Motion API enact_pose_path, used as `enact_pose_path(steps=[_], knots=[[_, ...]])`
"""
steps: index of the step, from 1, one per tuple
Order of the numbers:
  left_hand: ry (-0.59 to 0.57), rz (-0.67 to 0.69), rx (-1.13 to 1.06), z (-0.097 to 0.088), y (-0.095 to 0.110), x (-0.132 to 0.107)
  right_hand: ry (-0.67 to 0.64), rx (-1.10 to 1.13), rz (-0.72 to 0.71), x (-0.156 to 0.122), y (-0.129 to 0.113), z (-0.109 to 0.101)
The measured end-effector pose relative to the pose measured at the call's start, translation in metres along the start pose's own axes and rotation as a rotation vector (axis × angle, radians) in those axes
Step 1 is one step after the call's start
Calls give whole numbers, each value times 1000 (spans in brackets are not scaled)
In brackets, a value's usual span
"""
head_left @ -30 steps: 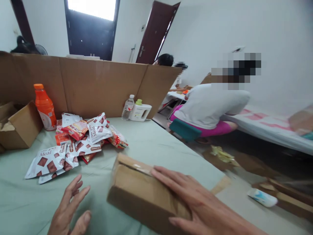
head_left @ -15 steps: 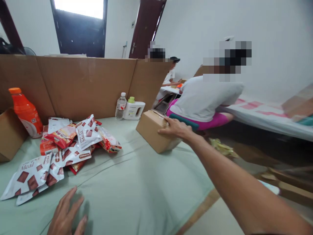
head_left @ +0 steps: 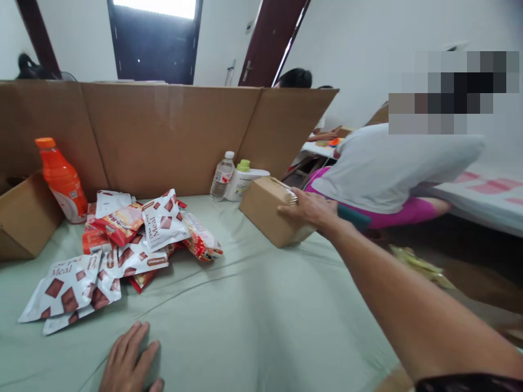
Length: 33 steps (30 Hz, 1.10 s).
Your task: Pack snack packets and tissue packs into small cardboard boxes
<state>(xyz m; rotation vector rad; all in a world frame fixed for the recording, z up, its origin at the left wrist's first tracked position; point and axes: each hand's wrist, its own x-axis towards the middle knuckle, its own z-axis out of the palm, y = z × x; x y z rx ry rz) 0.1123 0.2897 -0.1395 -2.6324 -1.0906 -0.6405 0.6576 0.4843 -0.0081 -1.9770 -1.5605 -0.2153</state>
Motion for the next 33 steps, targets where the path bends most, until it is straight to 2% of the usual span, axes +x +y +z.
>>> enact_pose_path(steps=[3,5,7,10,12,14,16,19,21,23,25,28,30,33], knots=[[40,-42,-38,1,11,-2,29,-41,-55,-28,-28,1],[73,-87,-79,2,20,-3,8,-16,-147,-55,-49,12],[44,-132,-111,1,28,-3,-64,48,-267,-86,-68,33],[-137,-202,-181,-7,37,2,-184,218,-379,-129,-95,79],[-268,-276,-276,-15,42,6,-210,304,-363,-150,-114,110],[-340,-353,-366,-23,46,8,-175,326,-300,-166,-132,135],[-344,-408,-408,-32,48,8,-118,329,-238,-181,-147,149],[-305,-454,-412,-49,40,2,-53,339,-185,-199,-154,158],[-220,-479,-401,-68,25,-5,-23,358,-194,-206,-151,160],[-56,-529,-338,-92,0,-11,8,380,-226,-209,-147,162],[129,-614,-230,-118,-33,-16,36,387,-251,-210,-144,164],[267,-737,-119,-149,-91,-15,60,371,-242,-210,-145,166],[315,-807,-64,-160,-130,-6,60,371,-232,-210,-146,165],[345,-907,0,-161,-186,19,44,383,-185,-211,-146,162]])
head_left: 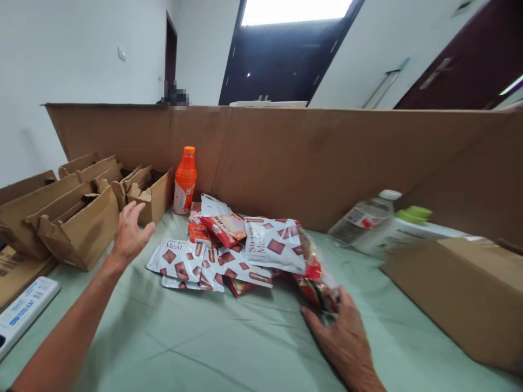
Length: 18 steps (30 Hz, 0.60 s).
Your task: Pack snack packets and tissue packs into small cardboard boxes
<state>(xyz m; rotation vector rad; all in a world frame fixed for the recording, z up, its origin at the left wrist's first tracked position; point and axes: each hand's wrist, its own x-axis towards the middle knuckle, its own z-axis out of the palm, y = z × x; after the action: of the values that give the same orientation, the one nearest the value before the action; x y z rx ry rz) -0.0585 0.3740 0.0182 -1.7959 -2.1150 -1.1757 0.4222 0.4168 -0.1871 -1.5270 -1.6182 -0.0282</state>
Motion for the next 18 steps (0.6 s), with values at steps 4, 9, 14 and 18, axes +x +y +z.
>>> enact_pose_path(steps=[4,9,14,18], knots=[[17,-105,71,32,-7,68,-37,49,163,0,-1,-6],[-9,-191,154,61,-14,120,-58,140,357,0,-2,-8],[-18,-238,189,68,-22,124,-75,135,385,-1,2,-8],[87,-277,150,48,-24,112,-79,123,361,0,2,-7]])
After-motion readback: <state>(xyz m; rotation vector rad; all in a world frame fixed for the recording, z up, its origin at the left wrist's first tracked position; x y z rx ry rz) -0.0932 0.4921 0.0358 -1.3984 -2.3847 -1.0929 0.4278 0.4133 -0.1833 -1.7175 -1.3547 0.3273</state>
